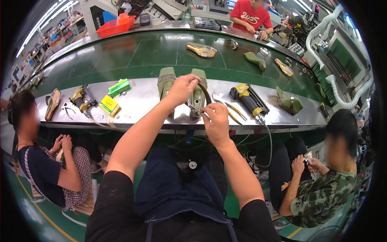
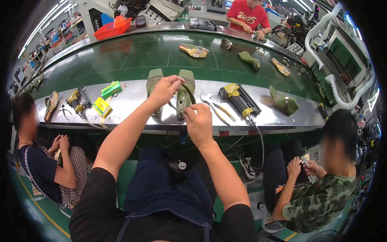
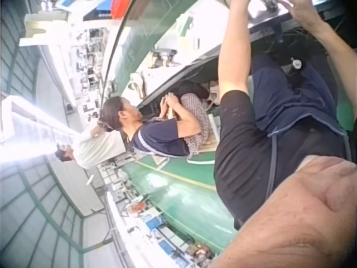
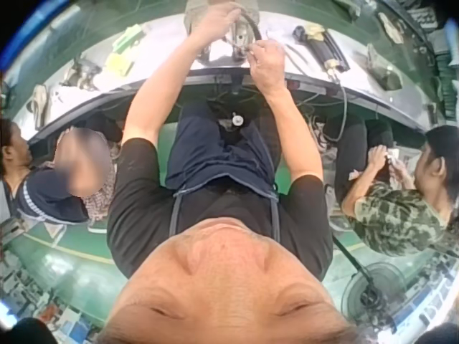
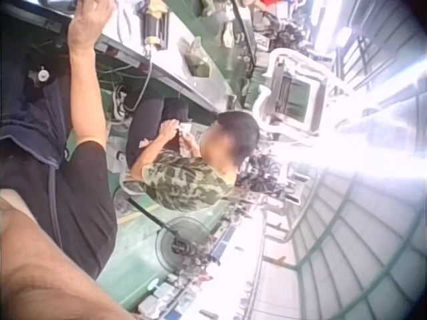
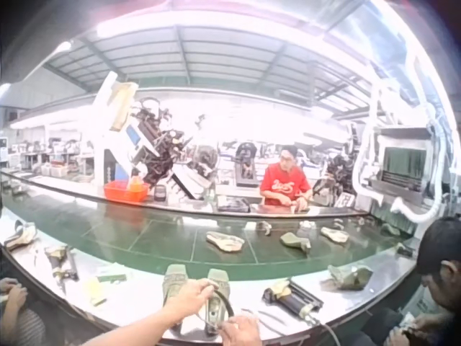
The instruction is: The person assembles green slipper sandals on a factory assembly line. They attach a metal ring to the sole of the slipper using a pneumatic nail gun and pliers, then place the finished product on the conveyor belt.
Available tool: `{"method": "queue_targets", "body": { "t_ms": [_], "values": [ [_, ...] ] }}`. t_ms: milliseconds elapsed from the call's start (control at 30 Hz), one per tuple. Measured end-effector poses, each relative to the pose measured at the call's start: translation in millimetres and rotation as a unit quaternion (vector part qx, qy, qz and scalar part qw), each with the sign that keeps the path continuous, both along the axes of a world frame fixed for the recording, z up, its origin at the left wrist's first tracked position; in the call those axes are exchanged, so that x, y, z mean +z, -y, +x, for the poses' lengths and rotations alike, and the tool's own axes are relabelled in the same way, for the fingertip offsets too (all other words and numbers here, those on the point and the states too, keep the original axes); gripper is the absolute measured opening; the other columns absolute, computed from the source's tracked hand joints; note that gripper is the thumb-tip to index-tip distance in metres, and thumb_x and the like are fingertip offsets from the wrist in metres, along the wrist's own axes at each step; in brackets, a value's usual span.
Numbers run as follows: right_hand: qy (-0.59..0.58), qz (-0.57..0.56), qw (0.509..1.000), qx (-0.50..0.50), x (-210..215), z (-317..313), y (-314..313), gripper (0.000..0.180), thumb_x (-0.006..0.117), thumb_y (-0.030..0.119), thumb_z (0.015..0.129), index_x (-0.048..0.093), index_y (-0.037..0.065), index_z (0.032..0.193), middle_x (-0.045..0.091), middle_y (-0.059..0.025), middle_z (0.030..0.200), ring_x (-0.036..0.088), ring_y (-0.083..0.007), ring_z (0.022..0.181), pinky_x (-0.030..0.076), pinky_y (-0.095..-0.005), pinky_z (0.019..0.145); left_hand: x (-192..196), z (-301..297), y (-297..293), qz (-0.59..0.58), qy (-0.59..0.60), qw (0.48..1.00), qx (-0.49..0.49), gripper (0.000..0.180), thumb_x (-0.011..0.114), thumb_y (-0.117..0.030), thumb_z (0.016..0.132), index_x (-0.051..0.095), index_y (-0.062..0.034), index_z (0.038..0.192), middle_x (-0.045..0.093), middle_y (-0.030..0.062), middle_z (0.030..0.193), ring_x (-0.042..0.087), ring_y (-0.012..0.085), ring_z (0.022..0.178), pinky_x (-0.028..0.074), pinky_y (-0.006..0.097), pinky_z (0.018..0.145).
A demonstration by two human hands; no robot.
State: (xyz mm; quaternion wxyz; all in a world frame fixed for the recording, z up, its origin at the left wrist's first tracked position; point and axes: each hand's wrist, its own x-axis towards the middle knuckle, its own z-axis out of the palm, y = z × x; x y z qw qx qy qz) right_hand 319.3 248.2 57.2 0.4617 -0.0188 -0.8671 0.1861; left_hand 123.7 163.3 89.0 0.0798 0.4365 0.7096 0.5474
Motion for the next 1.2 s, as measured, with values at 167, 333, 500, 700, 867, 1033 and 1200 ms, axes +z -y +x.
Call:
{"method": "queue_targets", "body": {
  "t_ms": [167,333,500,700,867,1033,1200],
  "values": [
    [0.022,0.017,1.0,0.008,-25.3,1.6,-6.8,0.024,0.08,0.005,0.08,0.075,0.01,0.103,0.067,-0.0049,0.103,0.062,-0.0291,0.104,0.049,-0.0446,0.087,-10.7,1.7,-20.3,-0.059,-0.059,0.994,0.068,0.024,0.063,-0.019,0.102,0.075,-0.0014,0.111,0.077,0.0155,0.101,0.073,0.0272,0.094,0.055,0.038,0.086],
    [0.031,0.033,0.999,0.009,-23.3,2.9,-5.6,0.026,0.08,0.001,0.079,0.075,0.006,0.104,0.069,-0.0075,0.104,0.064,-0.0311,0.104,0.051,-0.0424,0.09,-14.9,1.0,-21.5,-0.054,-0.063,0.989,0.119,0.024,0.068,-0.023,0.096,0.08,-0.0029,0.104,0.077,0.0226,0.097,0.073,0.04,0.095,0.056,0.045,0.087],
    [0.017,-0.005,0.999,0.029,-39.6,1.1,-4.0,0.02,0.079,0.004,0.083,0.074,0.005,0.102,0.069,-0.0078,0.105,0.065,-0.0315,0.105,0.052,-0.0443,0.09,-27.5,-15.8,-26.8,-0.017,0.052,0.997,0.062,0.025,0.071,-0.02,0.093,0.08,0.0,0.105,0.079,0.0164,0.09,0.074,0.0256,0.082,0.056,0.038,0.078],
    [0.028,-0.182,0.983,0.019,-35.8,-6.9,-2.4,0.065,0.084,0.015,0.084,0.055,-0.003,0.139,0.055,-0.0247,0.139,0.053,-0.0428,0.13,0.046,-0.0482,0.109,-22.8,-12.7,-24.5,-0.027,0.091,0.993,0.063,0.025,0.071,-0.018,0.092,0.08,0.0006,0.105,0.078,0.0118,0.086,0.07,0.0159,0.074,0.054,0.032,0.067],
    [0.135,-0.255,0.958,-0.007,-32.7,-61.1,3.0,0.111,0.089,0.027,0.08,0.021,-0.009,0.16,0.028,-0.0348,0.16,0.031,-0.0482,0.151,0.032,-0.0501,0.123,-13.5,-6.2,-24.3,-0.049,0.1,0.993,0.049,0.027,0.07,-0.015,0.095,0.078,0.0059,0.11,0.078,0.013,0.096,0.07,0.0175,0.09,0.054,0.032,0.084],
    [0.088,-0.283,0.955,-0.023,-52.0,-80.5,-9.1,0.098,0.082,0.024,0.085,0.027,-0.008,0.159,0.045,-0.0317,0.152,0.048,-0.0402,0.142,0.04,-0.0449,0.117,-29.9,-8.8,-27.7,-0.047,-0.099,0.991,0.075,0.031,0.066,-0.019,0.097,0.077,0.0049,0.114,0.073,0.0205,0.111,0.068,0.0313,0.108,0.052,0.04,0.098],
    [0.102,-0.49,0.859,0.107,-16.1,-26.2,-33.2,0.082,0.079,0.011,0.08,0.045,-0.005,0.153,0.065,-0.0171,0.132,0.068,-0.0261,0.115,0.054,-0.0349,0.098,-35.4,18.3,-16.7,-0.052,-0.25,0.964,-0.069,0.06,0.071,-0.031,0.094,0.059,-0.0001,0.144,0.055,0.024,0.147,0.051,0.0404,0.136,0.039,0.047,0.115]
  ]
}}
